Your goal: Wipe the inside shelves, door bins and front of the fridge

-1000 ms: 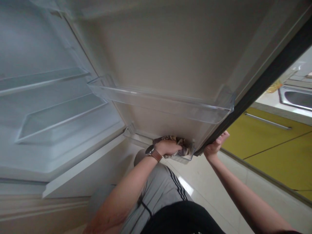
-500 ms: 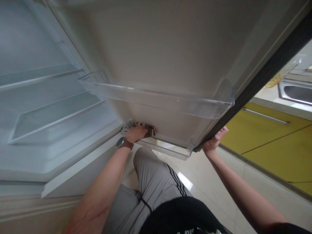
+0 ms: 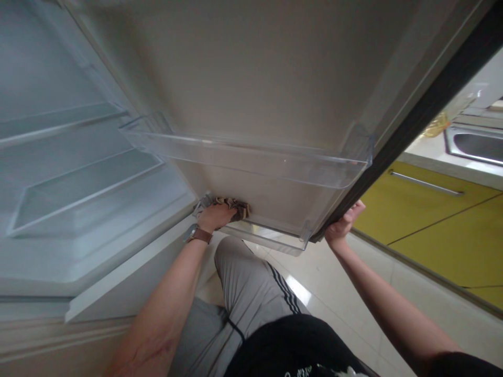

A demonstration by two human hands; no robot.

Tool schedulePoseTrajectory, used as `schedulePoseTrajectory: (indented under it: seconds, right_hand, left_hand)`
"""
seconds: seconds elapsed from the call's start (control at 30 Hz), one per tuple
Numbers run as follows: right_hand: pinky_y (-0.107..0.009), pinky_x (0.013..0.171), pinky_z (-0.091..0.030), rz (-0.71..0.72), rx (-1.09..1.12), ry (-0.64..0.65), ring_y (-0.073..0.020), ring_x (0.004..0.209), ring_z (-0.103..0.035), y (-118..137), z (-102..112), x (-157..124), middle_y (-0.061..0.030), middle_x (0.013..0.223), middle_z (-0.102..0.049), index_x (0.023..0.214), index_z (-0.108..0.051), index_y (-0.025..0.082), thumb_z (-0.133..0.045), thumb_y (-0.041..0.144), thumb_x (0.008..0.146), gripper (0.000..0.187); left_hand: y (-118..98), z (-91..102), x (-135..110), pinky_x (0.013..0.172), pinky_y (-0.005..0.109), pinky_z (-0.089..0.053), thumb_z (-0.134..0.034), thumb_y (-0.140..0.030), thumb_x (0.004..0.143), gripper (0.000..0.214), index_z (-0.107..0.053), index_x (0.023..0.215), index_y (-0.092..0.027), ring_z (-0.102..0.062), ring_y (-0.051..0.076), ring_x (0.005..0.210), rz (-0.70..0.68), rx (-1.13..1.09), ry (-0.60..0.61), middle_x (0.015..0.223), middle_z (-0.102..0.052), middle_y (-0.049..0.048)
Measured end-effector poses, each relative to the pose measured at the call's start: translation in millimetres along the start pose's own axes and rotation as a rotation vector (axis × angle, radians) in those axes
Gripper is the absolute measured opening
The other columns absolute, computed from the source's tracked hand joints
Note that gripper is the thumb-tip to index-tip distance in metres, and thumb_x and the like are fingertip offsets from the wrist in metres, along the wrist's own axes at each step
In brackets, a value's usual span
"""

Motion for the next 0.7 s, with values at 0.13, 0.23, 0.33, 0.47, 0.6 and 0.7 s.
schedulePoseTrajectory:
  seconds: [0.13,0.23,0.33,0.47,0.6,0.7]
  right_hand:
    - [-0.042,0.092,-0.042,-0.024,-0.009,-0.003,-0.0214,0.092,-0.050,-1,0,-1,0.0004,0.093,-0.041,0.105,-0.043,0.025,-0.040,0.073,0.087,0.051]
    - [-0.042,0.092,-0.042,-0.028,-0.019,-0.003,-0.0214,0.093,-0.050,-1,-1,-1,0.0002,0.094,-0.041,0.106,-0.043,0.025,-0.039,0.074,0.086,0.053]
    - [-0.042,0.091,-0.042,-0.033,-0.009,-0.006,-0.0211,0.092,-0.050,-1,-1,-2,0.0002,0.093,-0.042,0.106,-0.043,0.025,-0.039,0.073,0.087,0.052]
    - [-0.042,0.093,-0.041,-0.047,0.001,-0.010,-0.0211,0.094,-0.050,-2,-2,-2,0.0005,0.093,-0.042,0.106,-0.043,0.025,-0.040,0.073,0.088,0.051]
    - [-0.042,0.094,-0.043,-0.056,-0.010,-0.013,-0.0211,0.095,-0.051,-4,-2,-1,0.0006,0.093,-0.042,0.108,-0.043,0.025,-0.039,0.076,0.087,0.055]
    - [-0.043,0.094,-0.043,-0.051,-0.029,-0.018,-0.0215,0.095,-0.052,-4,-1,0,0.0005,0.094,-0.042,0.108,-0.045,0.024,-0.039,0.075,0.087,0.055]
  left_hand:
    - [-1,1.8,-2,0.094,0.042,-0.053,-0.030,-0.035,0.107,0.050,-0.065,0.142,-0.027,-0.068,0.035,0.117,0.009,-0.015,0.012,0.129,-0.069,0.0173]
    - [1,0.9,-2,0.095,0.040,-0.052,-0.031,-0.036,0.107,0.049,-0.065,0.142,-0.028,-0.068,0.032,0.116,0.026,-0.031,0.032,0.129,-0.070,0.0155]
    - [-2,2.0,0,0.095,0.039,-0.052,-0.034,-0.034,0.107,0.047,-0.066,0.141,-0.029,-0.069,0.032,0.116,-0.012,-0.014,0.015,0.128,-0.070,0.0154]
    - [-30,8.7,0,0.092,0.038,-0.052,-0.037,-0.034,0.107,0.045,-0.068,0.139,-0.030,-0.070,0.032,0.114,-0.108,-0.015,0.010,0.125,-0.072,0.0142]
    - [-86,22.9,0,0.091,0.038,-0.054,-0.032,-0.046,0.109,0.051,-0.075,0.129,-0.025,-0.072,0.032,0.113,-0.161,-0.135,-0.015,0.122,-0.075,0.0152]
    - [-132,32.1,0,0.090,0.038,-0.055,-0.029,-0.053,0.107,0.062,-0.079,0.120,-0.018,-0.073,0.033,0.113,-0.165,-0.214,-0.017,0.121,-0.076,0.0187]
Point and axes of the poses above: each hand's wrist, its own x-axis towards the middle knuckle, its own z-axis out of the back of the hand, y = z × x, the point moved 5 cm from there along x, towards the middle knuckle
